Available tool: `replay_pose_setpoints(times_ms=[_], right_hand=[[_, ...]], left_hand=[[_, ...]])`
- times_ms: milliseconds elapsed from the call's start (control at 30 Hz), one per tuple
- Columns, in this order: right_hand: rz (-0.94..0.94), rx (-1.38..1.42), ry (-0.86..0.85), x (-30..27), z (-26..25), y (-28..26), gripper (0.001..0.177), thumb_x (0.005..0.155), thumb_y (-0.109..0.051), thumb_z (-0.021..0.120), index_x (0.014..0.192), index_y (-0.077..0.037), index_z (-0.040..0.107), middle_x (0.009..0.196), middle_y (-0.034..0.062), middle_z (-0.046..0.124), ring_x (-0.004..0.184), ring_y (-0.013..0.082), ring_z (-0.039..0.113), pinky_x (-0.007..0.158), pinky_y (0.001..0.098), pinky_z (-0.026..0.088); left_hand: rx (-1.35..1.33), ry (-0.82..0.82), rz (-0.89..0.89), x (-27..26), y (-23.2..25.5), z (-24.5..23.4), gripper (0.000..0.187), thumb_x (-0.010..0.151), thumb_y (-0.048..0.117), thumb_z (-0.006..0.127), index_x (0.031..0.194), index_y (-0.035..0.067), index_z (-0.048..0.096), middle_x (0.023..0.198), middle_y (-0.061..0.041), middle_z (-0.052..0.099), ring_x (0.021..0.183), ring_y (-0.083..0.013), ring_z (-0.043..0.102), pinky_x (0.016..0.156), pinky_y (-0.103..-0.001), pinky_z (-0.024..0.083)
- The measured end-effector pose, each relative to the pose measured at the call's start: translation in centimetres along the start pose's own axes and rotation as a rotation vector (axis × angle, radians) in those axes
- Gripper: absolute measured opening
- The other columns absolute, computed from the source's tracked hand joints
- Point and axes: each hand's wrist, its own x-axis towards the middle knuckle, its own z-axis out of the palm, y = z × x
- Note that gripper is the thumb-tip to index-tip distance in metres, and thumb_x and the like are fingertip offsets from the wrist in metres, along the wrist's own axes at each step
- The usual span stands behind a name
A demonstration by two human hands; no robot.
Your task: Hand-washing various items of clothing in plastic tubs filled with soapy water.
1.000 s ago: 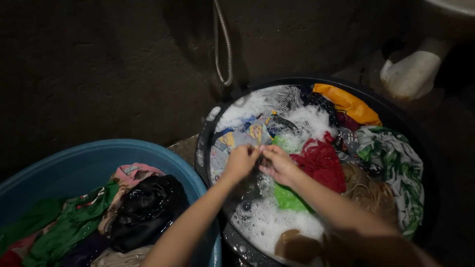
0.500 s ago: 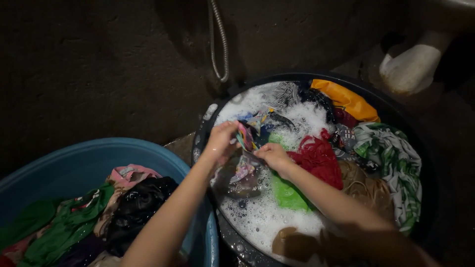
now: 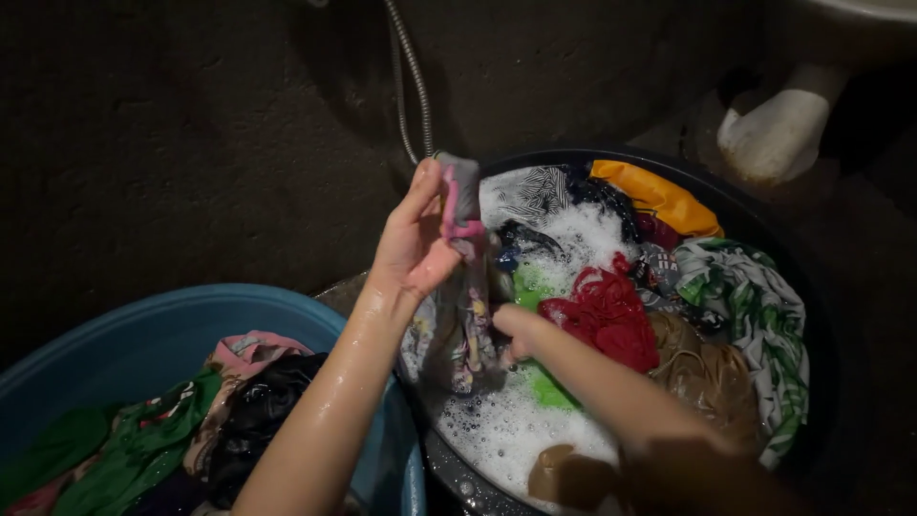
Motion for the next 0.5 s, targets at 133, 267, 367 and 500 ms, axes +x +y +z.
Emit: replay_pose_setpoints(times_ms=[133,267,367,500], right_hand=[[-0.096,0.216,-0.007,-11.2,5.5,-3.8,0.041,0.093,-0.041,0.047,0.11,-0.009,0.066,0.112,0.0169,0.073,0.107,0.0345,0.071,0.089,0.0645,0.056],[-0.461,0.432,-0.07,-12.0,5.1,-7.3,0.025,0.089,-0.025,0.048,0.101,-0.005,0.058,0.114,0.0197,0.065,0.101,0.0335,0.068,0.097,0.0594,0.054],[-0.656,0.529,-0.276,-13.9,5.7,-9.9,0.027,0.088,-0.018,0.049,0.107,0.0,0.058,0.115,0.021,0.063,0.099,0.0333,0.065,0.1,0.0565,0.051],[-0.811,0.563,-0.563,-19.5,8.3,-11.4,0.044,0.088,-0.015,0.049,0.125,0.004,0.062,0.122,0.0219,0.065,0.109,0.0344,0.063,0.106,0.0514,0.043]], left_hand=[[0.451,0.292,0.003,-1.0,0.0,-6.1,0.035,0.104,0.039,0.069,0.113,0.013,0.049,0.089,-0.001,0.058,0.07,-0.0138,0.059,0.053,-0.03,0.05],[1.365,0.66,-0.37,-4.8,-2.3,-13.8,0.099,0.076,0.061,0.081,0.132,-0.005,0.033,0.11,-0.017,0.062,0.099,-0.0247,0.064,0.078,-0.04,0.057],[1.382,0.522,-0.678,-6.6,-4.3,-18.2,0.099,0.074,0.067,0.076,0.132,-0.007,0.047,0.115,-0.019,0.068,0.107,-0.0267,0.068,0.085,-0.039,0.059],[1.085,0.577,-0.933,-6.1,-5.2,-8.8,0.062,0.074,0.052,0.075,0.126,0.02,0.064,0.118,-0.004,0.068,0.108,-0.0237,0.065,0.084,-0.048,0.058]])
